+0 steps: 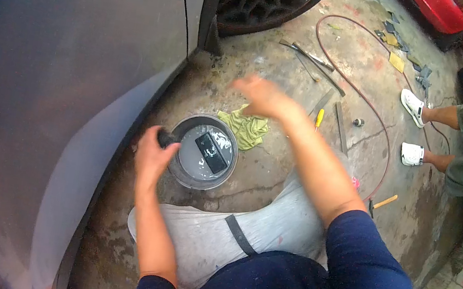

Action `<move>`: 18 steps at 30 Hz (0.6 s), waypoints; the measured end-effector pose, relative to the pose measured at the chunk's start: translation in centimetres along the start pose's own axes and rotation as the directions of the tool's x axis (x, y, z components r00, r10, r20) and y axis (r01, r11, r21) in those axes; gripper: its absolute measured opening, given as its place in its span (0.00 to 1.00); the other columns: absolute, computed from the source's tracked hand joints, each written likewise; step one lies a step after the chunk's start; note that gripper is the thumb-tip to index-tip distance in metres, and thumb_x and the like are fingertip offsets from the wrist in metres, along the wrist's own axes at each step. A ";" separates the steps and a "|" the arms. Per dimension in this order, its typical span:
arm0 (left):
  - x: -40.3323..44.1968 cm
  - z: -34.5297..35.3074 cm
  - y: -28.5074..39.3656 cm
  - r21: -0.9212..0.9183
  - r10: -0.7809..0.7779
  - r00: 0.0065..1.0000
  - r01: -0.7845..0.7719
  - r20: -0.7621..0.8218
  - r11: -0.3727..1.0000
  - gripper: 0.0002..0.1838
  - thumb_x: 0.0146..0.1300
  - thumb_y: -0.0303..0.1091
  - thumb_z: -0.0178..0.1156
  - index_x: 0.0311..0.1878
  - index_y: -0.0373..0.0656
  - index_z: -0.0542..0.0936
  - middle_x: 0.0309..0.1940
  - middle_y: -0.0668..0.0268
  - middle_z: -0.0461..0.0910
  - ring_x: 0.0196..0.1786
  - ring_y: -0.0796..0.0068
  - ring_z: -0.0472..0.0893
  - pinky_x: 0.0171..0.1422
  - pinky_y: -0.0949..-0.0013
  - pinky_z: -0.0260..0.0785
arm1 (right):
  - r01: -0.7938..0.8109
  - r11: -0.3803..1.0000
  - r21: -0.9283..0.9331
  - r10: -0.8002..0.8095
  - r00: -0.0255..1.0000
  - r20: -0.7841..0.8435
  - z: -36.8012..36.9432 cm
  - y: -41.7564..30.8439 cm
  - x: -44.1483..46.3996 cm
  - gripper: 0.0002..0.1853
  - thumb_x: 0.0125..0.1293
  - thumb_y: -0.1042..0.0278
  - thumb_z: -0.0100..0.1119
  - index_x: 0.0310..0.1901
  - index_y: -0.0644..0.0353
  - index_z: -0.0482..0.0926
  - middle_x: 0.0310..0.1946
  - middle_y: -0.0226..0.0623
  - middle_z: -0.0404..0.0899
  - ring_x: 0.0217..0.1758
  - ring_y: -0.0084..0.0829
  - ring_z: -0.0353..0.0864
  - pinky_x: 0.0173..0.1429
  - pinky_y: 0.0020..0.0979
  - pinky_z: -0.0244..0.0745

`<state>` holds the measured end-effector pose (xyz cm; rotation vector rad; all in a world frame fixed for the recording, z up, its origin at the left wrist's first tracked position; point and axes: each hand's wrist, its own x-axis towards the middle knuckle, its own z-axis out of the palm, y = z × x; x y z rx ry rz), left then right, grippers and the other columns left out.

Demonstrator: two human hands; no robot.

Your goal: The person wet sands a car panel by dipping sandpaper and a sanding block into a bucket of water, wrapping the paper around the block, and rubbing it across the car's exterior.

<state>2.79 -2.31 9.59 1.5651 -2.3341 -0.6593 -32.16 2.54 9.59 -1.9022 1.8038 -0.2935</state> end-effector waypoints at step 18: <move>-0.1 -6.7 -3.2 0.332 -0.086 0.785 -0.157 0.614 0.930 0.21 0.54 0.42 0.74 0.50 0.47 0.83 0.42 0.54 0.88 0.49 0.49 0.86 0.52 0.50 0.77 | -0.071 0.953 -0.295 0.146 0.961 0.237 -5.8 5.8 -3.8 0.32 0.53 0.65 0.79 0.62 0.52 0.80 0.59 0.45 0.76 0.63 0.48 0.77 0.64 0.45 0.76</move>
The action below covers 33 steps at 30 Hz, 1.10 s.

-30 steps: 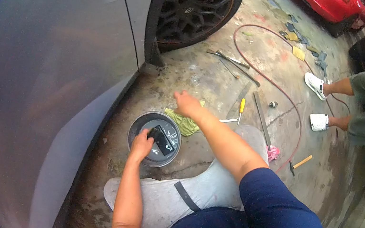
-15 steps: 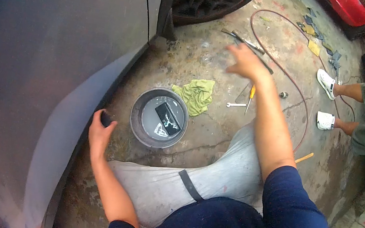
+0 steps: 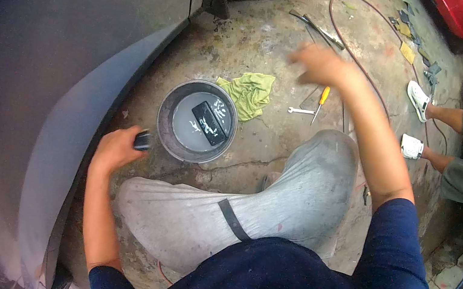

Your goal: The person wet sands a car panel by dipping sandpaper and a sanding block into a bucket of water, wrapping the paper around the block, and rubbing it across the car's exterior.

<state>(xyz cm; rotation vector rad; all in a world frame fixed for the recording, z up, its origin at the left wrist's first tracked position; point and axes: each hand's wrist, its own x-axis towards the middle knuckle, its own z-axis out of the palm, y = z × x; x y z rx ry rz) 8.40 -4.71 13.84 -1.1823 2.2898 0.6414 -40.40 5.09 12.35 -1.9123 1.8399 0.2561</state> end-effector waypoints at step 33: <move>6.1 15.6 16.7 -0.213 -0.326 0.927 0.286 -0.184 0.934 0.16 0.69 0.36 0.54 0.54 0.40 0.81 0.46 0.43 0.87 0.51 0.39 0.86 0.57 0.42 0.76 | 0.000 0.943 0.334 0.086 0.967 -0.242 12.2 -15.0 8.0 0.17 0.72 0.67 0.51 0.60 0.55 0.77 0.43 0.46 0.89 0.48 0.48 0.90 0.49 0.49 0.83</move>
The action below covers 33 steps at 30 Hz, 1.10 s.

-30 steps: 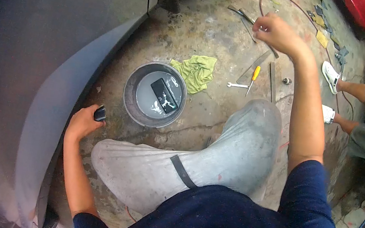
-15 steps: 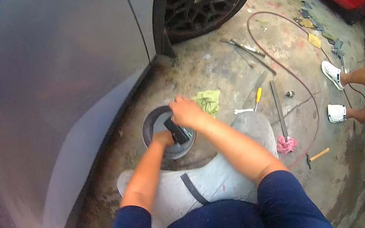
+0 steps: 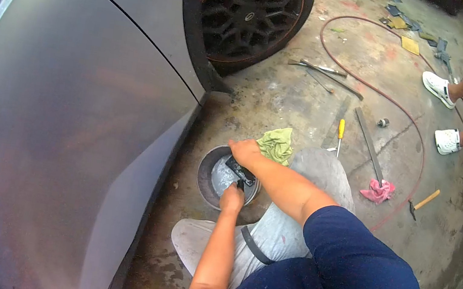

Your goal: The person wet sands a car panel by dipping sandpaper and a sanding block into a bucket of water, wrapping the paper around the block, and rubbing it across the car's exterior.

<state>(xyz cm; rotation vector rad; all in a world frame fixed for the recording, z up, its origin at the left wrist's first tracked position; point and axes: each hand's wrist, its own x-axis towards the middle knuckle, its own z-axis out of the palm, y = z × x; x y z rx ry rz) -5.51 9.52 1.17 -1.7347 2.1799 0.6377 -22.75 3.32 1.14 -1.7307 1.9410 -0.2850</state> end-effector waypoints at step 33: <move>-0.6 -2.6 4.9 -0.002 -0.117 0.993 0.117 0.006 0.993 0.23 0.72 0.49 0.46 0.53 0.47 0.86 0.48 0.49 0.87 0.53 0.43 0.85 0.60 0.44 0.75 | 0.428 0.872 -0.237 -0.308 0.857 0.414 7.5 -0.5 1.2 0.12 0.64 0.66 0.61 0.44 0.57 0.90 0.45 0.40 0.91 0.48 0.40 0.91 0.47 0.40 0.85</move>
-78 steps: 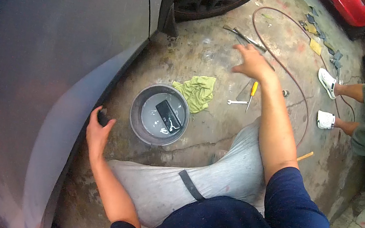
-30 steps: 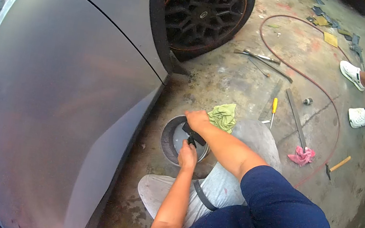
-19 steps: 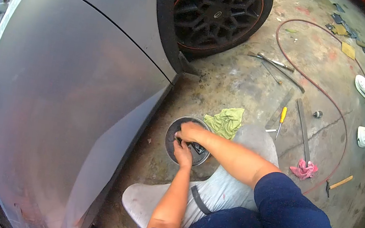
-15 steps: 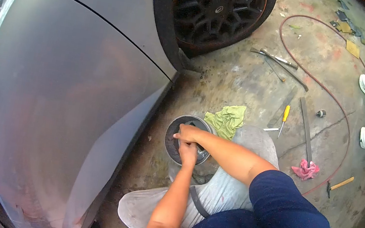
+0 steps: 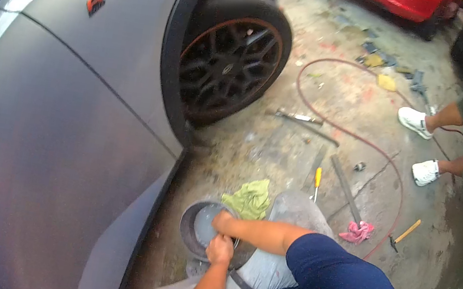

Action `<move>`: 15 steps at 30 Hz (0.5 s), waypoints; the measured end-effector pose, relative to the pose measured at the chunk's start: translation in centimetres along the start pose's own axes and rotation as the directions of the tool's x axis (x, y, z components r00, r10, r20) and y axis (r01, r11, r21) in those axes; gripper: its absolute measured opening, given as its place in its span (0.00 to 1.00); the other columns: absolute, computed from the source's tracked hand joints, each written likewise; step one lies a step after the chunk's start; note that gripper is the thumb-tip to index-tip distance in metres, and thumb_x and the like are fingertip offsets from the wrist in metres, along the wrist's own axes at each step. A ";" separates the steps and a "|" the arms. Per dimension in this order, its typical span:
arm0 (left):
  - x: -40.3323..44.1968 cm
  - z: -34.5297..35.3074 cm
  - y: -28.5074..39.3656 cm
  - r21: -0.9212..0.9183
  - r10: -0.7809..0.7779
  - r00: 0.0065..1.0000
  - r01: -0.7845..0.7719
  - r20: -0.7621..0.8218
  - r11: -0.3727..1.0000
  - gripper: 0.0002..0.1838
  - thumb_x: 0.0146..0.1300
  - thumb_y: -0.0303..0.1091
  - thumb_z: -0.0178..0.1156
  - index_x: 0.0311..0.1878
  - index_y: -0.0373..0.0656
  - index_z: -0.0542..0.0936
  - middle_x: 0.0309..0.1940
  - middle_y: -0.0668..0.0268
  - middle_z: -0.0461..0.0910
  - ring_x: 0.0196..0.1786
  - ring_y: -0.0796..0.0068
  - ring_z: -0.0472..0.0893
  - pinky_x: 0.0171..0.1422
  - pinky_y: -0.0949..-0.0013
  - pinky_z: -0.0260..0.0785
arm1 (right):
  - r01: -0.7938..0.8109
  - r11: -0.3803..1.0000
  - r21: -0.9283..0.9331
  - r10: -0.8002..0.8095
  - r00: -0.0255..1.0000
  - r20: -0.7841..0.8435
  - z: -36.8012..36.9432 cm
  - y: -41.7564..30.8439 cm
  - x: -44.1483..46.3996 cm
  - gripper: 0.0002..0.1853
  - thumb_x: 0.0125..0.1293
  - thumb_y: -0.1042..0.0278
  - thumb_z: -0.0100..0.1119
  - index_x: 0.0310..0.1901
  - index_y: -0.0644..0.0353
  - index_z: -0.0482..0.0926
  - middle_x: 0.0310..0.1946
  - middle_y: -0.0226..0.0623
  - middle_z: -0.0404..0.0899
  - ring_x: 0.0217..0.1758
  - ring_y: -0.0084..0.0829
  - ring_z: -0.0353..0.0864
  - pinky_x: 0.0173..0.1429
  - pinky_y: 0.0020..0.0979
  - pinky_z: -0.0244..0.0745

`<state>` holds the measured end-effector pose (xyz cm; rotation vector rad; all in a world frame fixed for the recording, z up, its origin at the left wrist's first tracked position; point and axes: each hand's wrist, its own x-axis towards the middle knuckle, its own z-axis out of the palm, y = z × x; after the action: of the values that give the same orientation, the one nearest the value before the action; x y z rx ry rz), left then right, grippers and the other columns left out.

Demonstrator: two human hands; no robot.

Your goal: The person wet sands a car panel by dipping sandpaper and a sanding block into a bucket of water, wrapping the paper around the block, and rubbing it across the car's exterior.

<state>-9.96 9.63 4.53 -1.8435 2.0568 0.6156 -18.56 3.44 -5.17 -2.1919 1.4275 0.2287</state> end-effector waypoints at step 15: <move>5.7 -2.0 -2.7 0.057 0.350 0.924 -0.345 -0.155 0.937 0.14 0.64 0.42 0.55 0.43 0.48 0.86 0.39 0.50 0.88 0.42 0.41 0.86 0.49 0.41 0.77 | -0.331 0.909 0.254 0.354 0.934 -0.050 -2.1 0.4 -3.9 0.15 0.70 0.59 0.55 0.47 0.54 0.89 0.43 0.42 0.90 0.47 0.42 0.91 0.48 0.45 0.87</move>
<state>-7.86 3.47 3.13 -1.5676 2.5170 0.5291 -20.94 5.41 -1.91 -1.7678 1.7903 0.0656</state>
